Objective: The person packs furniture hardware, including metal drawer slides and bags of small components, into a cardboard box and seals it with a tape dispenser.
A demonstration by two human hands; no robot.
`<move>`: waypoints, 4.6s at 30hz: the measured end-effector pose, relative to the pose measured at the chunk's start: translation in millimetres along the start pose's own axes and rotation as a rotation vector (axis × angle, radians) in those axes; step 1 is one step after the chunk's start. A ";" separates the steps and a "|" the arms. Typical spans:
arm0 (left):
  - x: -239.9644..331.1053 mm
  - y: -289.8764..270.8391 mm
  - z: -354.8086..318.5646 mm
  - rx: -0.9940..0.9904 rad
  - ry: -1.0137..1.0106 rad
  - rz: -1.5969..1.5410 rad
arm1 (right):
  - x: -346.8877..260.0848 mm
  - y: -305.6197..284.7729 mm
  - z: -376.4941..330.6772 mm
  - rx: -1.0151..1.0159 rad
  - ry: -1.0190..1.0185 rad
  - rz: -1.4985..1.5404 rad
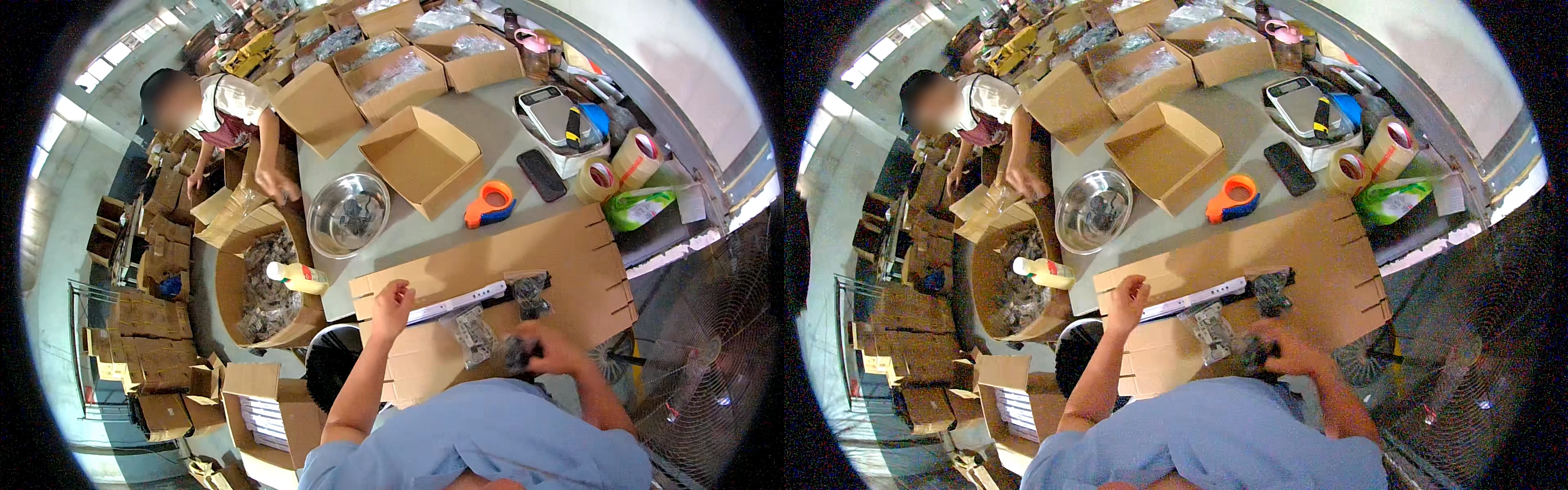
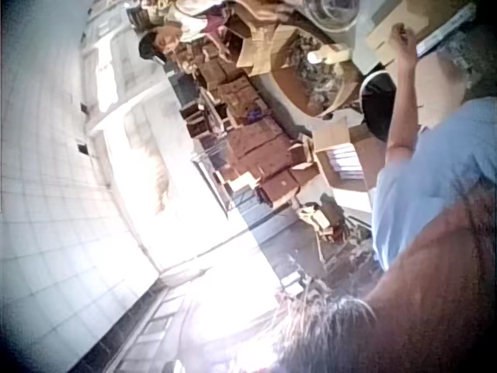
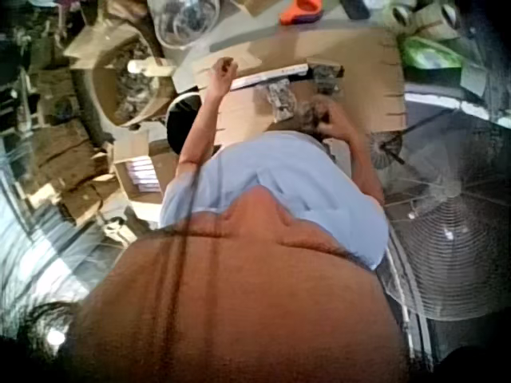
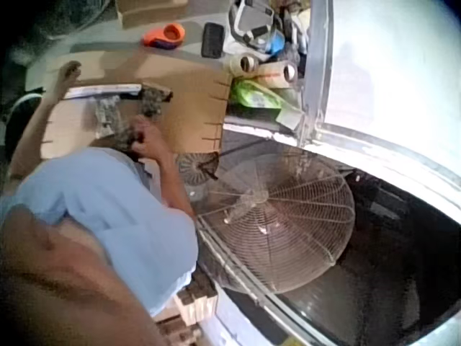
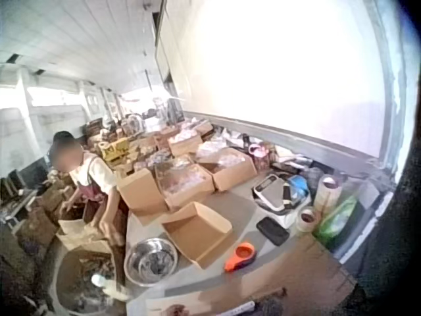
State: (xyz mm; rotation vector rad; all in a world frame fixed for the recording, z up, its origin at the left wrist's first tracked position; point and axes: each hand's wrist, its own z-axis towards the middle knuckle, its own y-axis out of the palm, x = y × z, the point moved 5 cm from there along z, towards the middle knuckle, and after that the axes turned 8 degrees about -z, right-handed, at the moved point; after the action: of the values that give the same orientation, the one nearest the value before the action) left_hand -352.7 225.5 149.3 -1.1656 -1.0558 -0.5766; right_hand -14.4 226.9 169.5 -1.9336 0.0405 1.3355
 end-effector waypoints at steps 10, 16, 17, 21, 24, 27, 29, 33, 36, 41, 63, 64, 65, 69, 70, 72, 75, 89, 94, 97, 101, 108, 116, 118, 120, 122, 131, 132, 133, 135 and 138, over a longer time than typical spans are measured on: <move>-71.4 -63.7 151.4 0.083 0.113 0.599 | 108.8 -32.9 -10.5 0.669 0.627 -0.407; -75.7 -48.2 206.5 -0.126 -0.255 0.815 | -3.8 -21.4 33.3 0.576 0.329 -0.373; -74.8 -37.2 212.8 -0.175 -0.386 0.825 | -9.2 -1.8 43.8 0.436 0.266 -0.258; -103.6 -41.1 228.5 -0.084 -0.442 0.789 | -40.1 68.7 81.3 0.209 0.046 -0.481; -104.3 -47.7 233.8 -0.092 -0.406 0.768 | -27.1 93.2 88.7 0.086 0.079 -0.585; -114.9 -59.0 233.9 -0.105 -0.373 0.726 | -16.4 99.0 89.0 0.022 0.193 -0.461; -115.5 -58.6 231.7 -0.148 -0.239 0.619 | -17.0 98.9 86.4 0.033 0.211 -0.488; -119.0 -85.1 221.2 -0.016 -0.093 0.294 | -21.4 107.7 85.2 0.088 -0.172 -0.586; -71.0 -91.6 194.3 0.120 0.170 0.237 | -26.2 98.0 76.4 0.050 -0.185 -0.677; 34.2 -66.0 98.5 -0.080 0.033 -0.751 | -45.6 59.7 76.1 0.087 -0.060 -0.424; 94.4 15.7 -93.0 -0.114 0.210 -0.194 | 86.2 -72.7 -11.9 1.128 0.422 0.705; 88.3 16.3 -95.5 -0.150 0.122 -0.342 | 97.5 -76.0 -19.2 1.151 0.513 0.762; 85.9 21.8 -96.5 -0.196 0.037 -0.494 | 129.4 -74.6 -25.7 1.159 0.509 0.759; 87.7 52.1 -101.0 -0.338 -0.390 -1.217 | 213.1 -63.1 -37.6 1.189 0.591 -0.095; 81.7 47.6 -105.0 -0.305 -0.390 -1.217 | 173.3 -68.0 -31.2 1.012 0.704 -0.092; 72.0 53.5 -113.1 -0.350 -0.585 -1.221 | 113.7 -79.6 -43.3 0.849 0.823 -0.089; 58.4 83.5 -133.2 -0.530 -0.762 -1.186 | 95.4 -85.1 -55.1 0.653 0.974 -0.281; 79.6 120.6 -146.3 -0.592 -0.153 -0.461 | -31.0 77.0 22.2 0.081 0.180 1.002; 90.8 117.6 -137.6 -0.598 0.069 -0.313 | -9.6 30.2 20.2 0.395 0.068 0.254; 93.6 103.4 -134.2 -0.542 0.246 -0.053 | -2.0 -24.5 16.9 0.328 0.155 0.424; 64.9 82.0 -134.0 -0.416 0.305 0.127 | 28.9 -72.9 15.2 0.630 0.131 -0.481; 25.5 53.6 -138.8 -0.309 0.238 0.255 | 95.6 -55.7 9.4 0.545 -0.053 -0.970; 13.2 37.0 -124.5 -0.234 0.263 0.212 | 72.4 -65.7 -3.1 0.455 -0.120 -0.662; 21.1 31.5 -112.6 -0.184 0.300 0.214 | 68.1 -68.2 -5.1 0.492 -0.146 -0.668; 25.4 29.0 -99.3 -0.183 0.272 0.221 | 56.8 -70.4 -7.2 0.550 -0.151 -0.650; 29.4 20.9 -86.5 -0.139 0.262 0.271 | 42.2 -63.3 -7.0 0.616 -0.151 -0.621; -1.4 -11.3 -16.0 0.058 0.220 0.180 | -0.8 49.9 34.6 0.458 -0.226 -0.241; -11.4 -16.4 -5.8 0.119 0.228 0.150 | 5.1 64.5 41.8 0.377 -0.224 -0.239; -22.4 -20.9 4.8 0.142 0.231 0.146 | 10.9 73.4 46.3 0.370 -0.244 -0.251; -54.7 -32.0 28.0 0.214 0.098 -0.145 | 26.4 91.1 55.5 0.251 -0.148 -0.410; -68.7 -52.4 63.7 0.310 -0.059 -0.607 | 16.1 89.0 46.2 0.533 -0.329 -0.475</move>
State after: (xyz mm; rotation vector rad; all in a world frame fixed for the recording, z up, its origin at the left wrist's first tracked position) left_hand -448.6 257.5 113.4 -0.5821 -1.5028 -0.8139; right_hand -81.5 198.3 98.8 -1.1703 -0.1951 1.1522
